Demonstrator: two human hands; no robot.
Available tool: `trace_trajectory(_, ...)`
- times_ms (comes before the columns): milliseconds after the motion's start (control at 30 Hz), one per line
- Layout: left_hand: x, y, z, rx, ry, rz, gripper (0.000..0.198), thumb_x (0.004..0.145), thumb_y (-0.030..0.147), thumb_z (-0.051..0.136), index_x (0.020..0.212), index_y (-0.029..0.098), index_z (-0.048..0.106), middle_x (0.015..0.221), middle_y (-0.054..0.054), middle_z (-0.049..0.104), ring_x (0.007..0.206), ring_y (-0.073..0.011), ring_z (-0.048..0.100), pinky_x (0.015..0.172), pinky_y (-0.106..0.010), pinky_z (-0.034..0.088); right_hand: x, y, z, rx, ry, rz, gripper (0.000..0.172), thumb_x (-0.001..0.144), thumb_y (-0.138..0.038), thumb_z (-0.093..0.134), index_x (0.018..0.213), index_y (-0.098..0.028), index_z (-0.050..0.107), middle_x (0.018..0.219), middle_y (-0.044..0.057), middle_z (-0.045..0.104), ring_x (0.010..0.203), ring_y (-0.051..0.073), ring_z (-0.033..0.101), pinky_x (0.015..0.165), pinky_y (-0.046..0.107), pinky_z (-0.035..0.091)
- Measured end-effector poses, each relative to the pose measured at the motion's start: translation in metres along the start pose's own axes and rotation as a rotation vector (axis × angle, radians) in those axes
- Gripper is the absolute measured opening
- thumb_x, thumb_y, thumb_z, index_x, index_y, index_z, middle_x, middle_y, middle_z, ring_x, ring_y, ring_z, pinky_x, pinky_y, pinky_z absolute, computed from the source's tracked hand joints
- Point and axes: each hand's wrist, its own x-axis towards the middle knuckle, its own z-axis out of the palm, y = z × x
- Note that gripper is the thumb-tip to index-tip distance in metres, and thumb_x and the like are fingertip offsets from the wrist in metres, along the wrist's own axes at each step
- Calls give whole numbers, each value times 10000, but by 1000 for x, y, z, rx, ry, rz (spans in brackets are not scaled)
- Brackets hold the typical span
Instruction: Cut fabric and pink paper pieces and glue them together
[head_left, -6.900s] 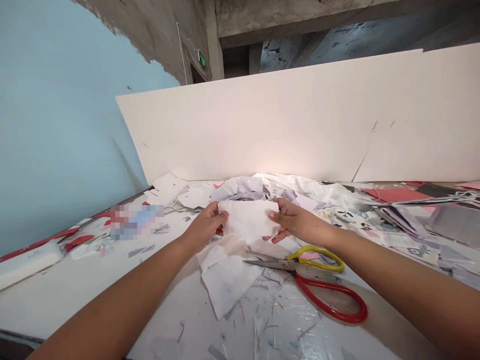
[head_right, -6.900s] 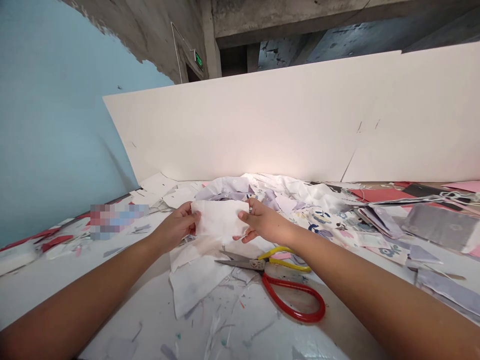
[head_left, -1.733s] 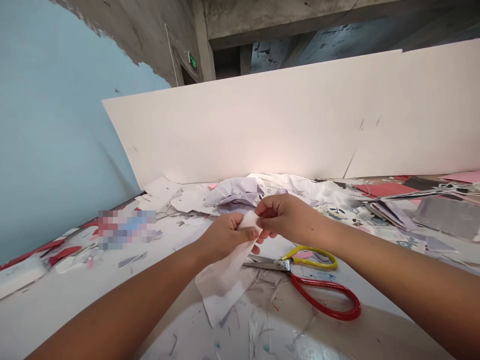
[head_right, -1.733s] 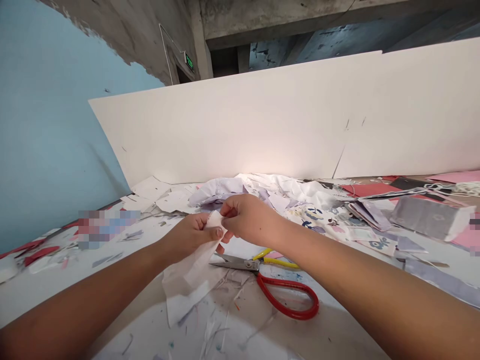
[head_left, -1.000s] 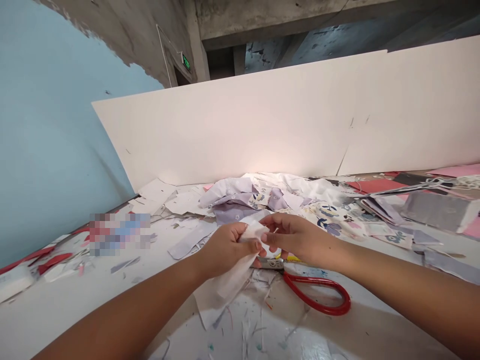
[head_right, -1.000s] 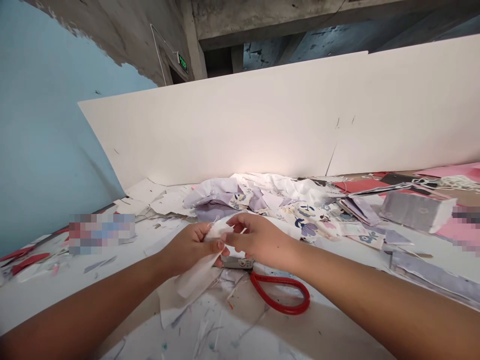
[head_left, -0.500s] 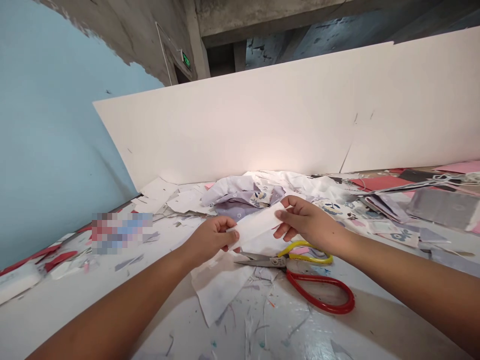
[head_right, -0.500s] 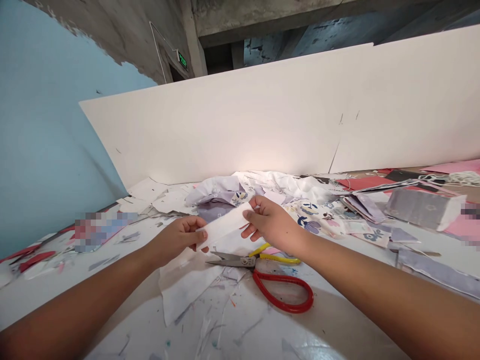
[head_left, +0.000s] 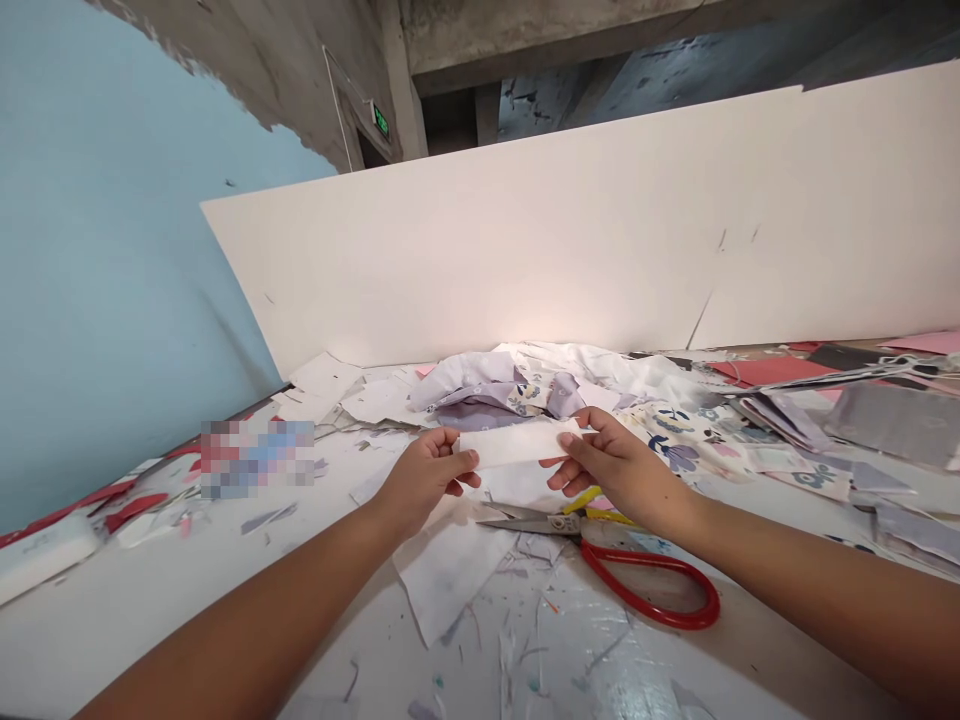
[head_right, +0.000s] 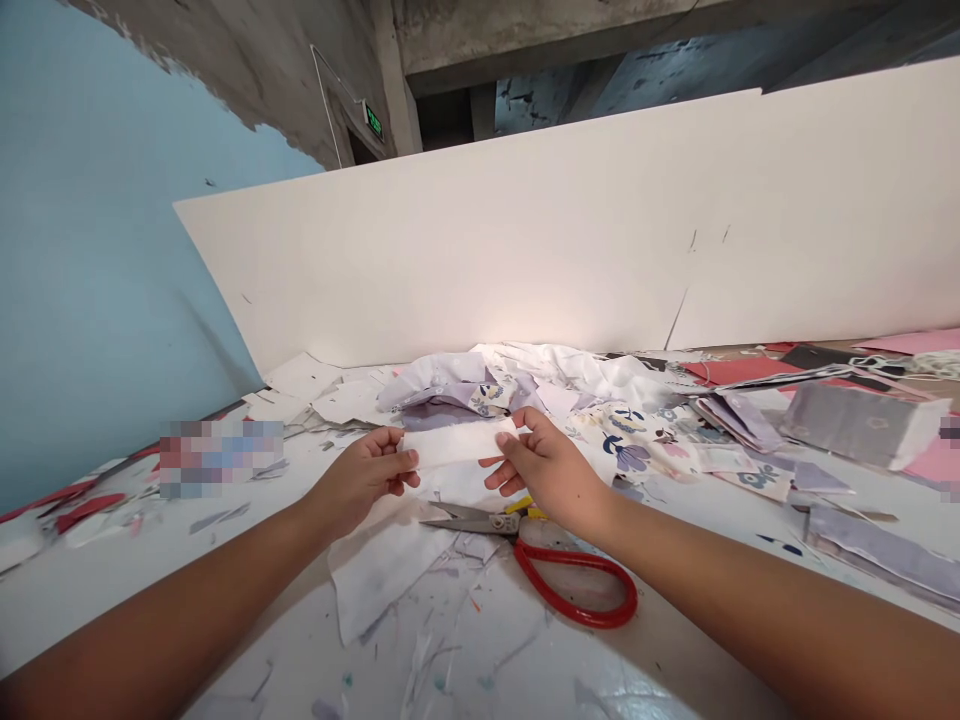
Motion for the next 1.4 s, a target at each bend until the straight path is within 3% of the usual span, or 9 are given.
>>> trace_trajectory(233, 0, -1, 0, 22, 85, 61, 192, 674, 321, 609, 736, 182, 492, 650, 51, 490, 637, -109, 590, 566, -217, 372, -2, 6, -1, -30, 10, -7, 286, 774, -463, 489, 810, -231, 325, 650, -27, 655, 515, 113, 604, 516, 227, 455)
trace_trajectory(433, 0, 2, -3, 33, 80, 49, 277, 609, 313, 675, 782, 182, 503, 669, 34, 529, 737, -165, 622, 601, -231, 378, 2, 9, -2, 13, -6, -22, 271, 784, -432, 496, 814, -229, 318, 595, -33, 642, 526, 113, 599, 569, 242, 458)
trace_trajectory(667, 0, 6, -6, 45, 121, 38, 313, 649, 447, 617, 781, 179, 526, 664, 23, 543, 761, -202, 641, 571, -225, 379, -1, 5, 0, -33, 25, -23, 266, 791, -441, 486, 806, -226, 330, 609, -41, 621, 538, 119, 612, 508, 213, 432)
trace_trajectory(900, -2, 6, -3, 122, 198, 130, 302, 642, 397, 635, 827, 184, 528, 637, 29, 573, 699, -171, 632, 586, -239, 419, 1, 7, 0, 74, 15, -31, 274, 770, -419, 535, 802, -236, 334, 640, -69, 580, 556, 100, 620, 555, 213, 470)
trace_trajectory(1033, -3, 4, -3, 142, 212, 183, 274, 670, 357, 617, 862, 195, 508, 612, 47, 557, 668, -160, 636, 591, -238, 419, 3, 9, -1, 173, 26, -27, 289, 729, -389, 597, 785, -233, 361, 619, -74, 544, 699, 147, 648, 624, 241, 500)
trace_trajectory(1233, -6, 6, 0, 176, 235, 230, 237, 693, 358, 591, 847, 190, 522, 611, 33, 593, 645, -149, 628, 627, -257, 445, 3, 6, -1, 266, 62, 14, 199, 737, -326, 605, 813, -216, 458, 713, -40, 565, 808, 152, 644, 685, 218, 515)
trace_trajectory(1400, -7, 6, 2, 166, 244, 256, 229, 691, 370, 594, 814, 178, 570, 621, 18, 615, 675, -151, 629, 638, -250, 447, 5, 10, -4, 308, 78, 60, 193, 741, -308, 601, 726, -208, 436, 712, -16, 618, 803, 169, 652, 716, 247, 513)
